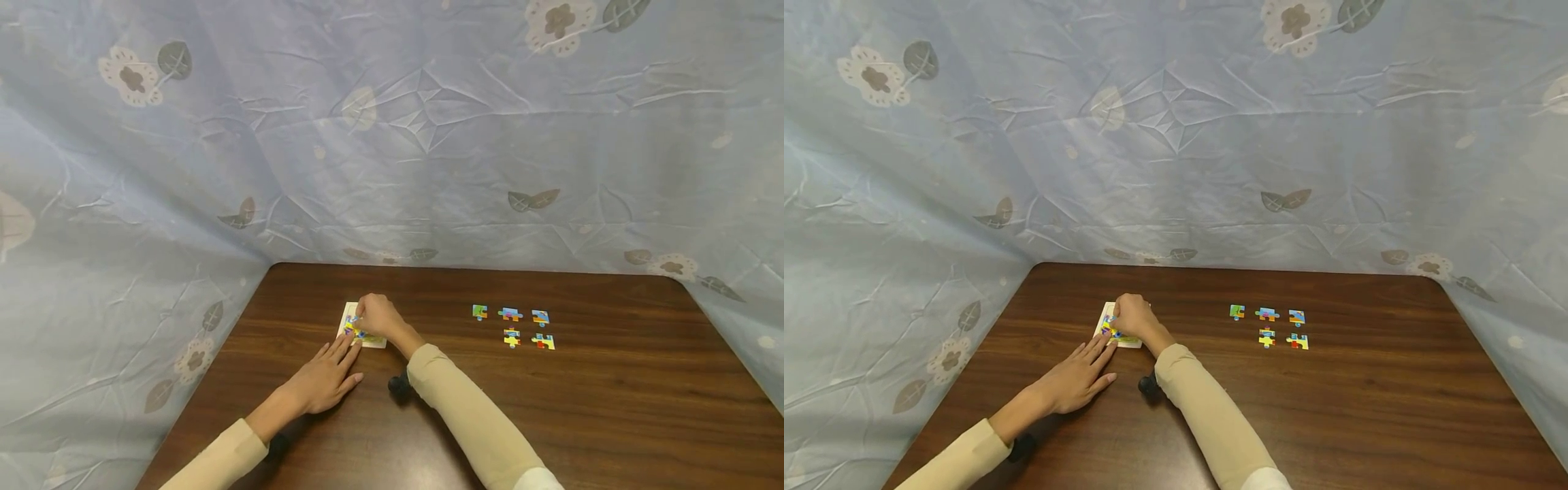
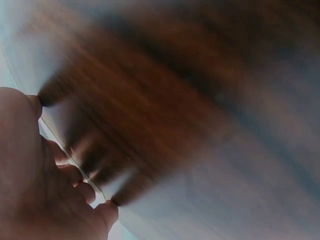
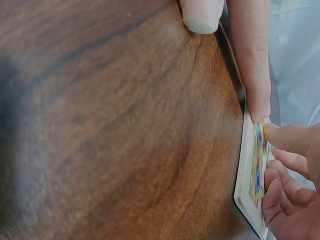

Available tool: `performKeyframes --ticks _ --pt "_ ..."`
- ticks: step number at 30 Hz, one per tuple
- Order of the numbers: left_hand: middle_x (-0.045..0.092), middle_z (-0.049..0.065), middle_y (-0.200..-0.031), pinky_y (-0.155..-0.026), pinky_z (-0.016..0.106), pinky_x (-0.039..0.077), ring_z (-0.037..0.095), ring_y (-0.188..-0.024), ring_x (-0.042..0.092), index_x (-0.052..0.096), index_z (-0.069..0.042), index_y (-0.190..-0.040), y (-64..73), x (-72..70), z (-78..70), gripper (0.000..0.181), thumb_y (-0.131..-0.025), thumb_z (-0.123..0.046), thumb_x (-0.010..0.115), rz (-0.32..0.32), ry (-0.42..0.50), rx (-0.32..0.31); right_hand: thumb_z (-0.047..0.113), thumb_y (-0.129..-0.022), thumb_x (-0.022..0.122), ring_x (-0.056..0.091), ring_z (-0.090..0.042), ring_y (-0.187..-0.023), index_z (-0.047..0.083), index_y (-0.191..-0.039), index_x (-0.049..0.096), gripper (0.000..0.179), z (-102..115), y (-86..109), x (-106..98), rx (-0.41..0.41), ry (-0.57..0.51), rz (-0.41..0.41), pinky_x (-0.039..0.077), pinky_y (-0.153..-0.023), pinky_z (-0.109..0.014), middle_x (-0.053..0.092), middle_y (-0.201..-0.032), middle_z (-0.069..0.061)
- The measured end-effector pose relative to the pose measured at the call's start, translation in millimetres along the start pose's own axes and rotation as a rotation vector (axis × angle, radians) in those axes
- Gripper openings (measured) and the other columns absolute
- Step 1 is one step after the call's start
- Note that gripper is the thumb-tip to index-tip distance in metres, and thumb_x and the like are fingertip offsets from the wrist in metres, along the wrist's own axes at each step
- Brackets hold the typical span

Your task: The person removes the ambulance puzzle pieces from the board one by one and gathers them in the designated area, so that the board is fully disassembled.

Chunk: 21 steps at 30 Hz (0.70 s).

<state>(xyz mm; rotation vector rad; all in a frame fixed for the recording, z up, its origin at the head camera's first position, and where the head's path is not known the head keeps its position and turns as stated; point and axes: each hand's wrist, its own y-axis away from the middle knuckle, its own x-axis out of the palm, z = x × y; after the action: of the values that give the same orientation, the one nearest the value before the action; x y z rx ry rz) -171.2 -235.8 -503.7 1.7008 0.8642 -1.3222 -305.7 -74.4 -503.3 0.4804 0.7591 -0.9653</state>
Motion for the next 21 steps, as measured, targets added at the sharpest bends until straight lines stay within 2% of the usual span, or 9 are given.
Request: performKeyframes --ticks 3,10,13,17,21 --pt "0.014 0.017 -0.177 -0.132 0.059 0.025 0.037 -0.165 0.019 0.024 -0.007 -0.168 1.0 0.8 -0.5 0.070 -0.114 -0.051 0.035 0.002 0.001 -0.006 0.014 -0.095 0.078 0.067 -0.015 -0.080 0.005 -0.105 0.073 0.015 -0.5 0.5 1.2 -0.001 -0.020 0.002 0.062 -0.081 -0.029 0.076 -0.102 -0.008" --pt "0.014 0.016 -0.178 -0.133 0.058 0.025 0.036 -0.165 0.019 0.022 -0.009 -0.168 -1.1 2.8 -1.0 0.070 -0.114 -0.051 0.034 0.012 -0.007 -0.022 0.002 -0.096 0.067 0.060 -0.012 -0.061 0.004 -0.101 0.071 0.007 -1.6 3.4 -2.2 -0.012 -0.122 -0.010 0.054 -0.058 -0.020 0.072 -0.086 -0.006" --pt "0.013 0.015 -0.178 -0.133 0.057 0.025 0.035 -0.165 0.018 0.022 -0.009 -0.169 -2.5 2.3 -1.1 0.070 -0.114 -0.051 0.034 0.016 -0.005 -0.029 0.003 -0.097 0.067 0.061 -0.011 -0.065 0.006 -0.100 0.071 0.005 -1.2 4.4 -3.9 -0.020 -0.131 -0.025 0.054 -0.060 -0.021 0.071 -0.087 -0.005" --pt "0.013 0.015 -0.178 -0.133 0.057 0.024 0.035 -0.165 0.017 0.021 -0.010 -0.169 -3.4 1.1 -0.9 0.070 -0.114 -0.051 0.034 0.020 -0.005 -0.036 0.005 -0.097 0.069 0.064 -0.013 -0.076 0.008 -0.099 0.072 0.004 -1.4 5.0 -4.1 -0.028 -0.125 -0.048 0.057 -0.071 -0.024 0.073 -0.092 -0.004" --pt "0.012 0.015 -0.178 -0.133 0.057 0.024 0.035 -0.165 0.017 0.020 -0.010 -0.169 -2.6 1.8 -0.6 0.070 -0.114 -0.052 0.033 0.022 0.000 -0.036 0.006 -0.096 0.072 0.066 -0.014 -0.077 0.010 -0.098 0.073 0.004 -2.4 4.9 -3.2 -0.028 -0.138 -0.050 0.058 -0.072 -0.026 0.074 -0.091 -0.004"
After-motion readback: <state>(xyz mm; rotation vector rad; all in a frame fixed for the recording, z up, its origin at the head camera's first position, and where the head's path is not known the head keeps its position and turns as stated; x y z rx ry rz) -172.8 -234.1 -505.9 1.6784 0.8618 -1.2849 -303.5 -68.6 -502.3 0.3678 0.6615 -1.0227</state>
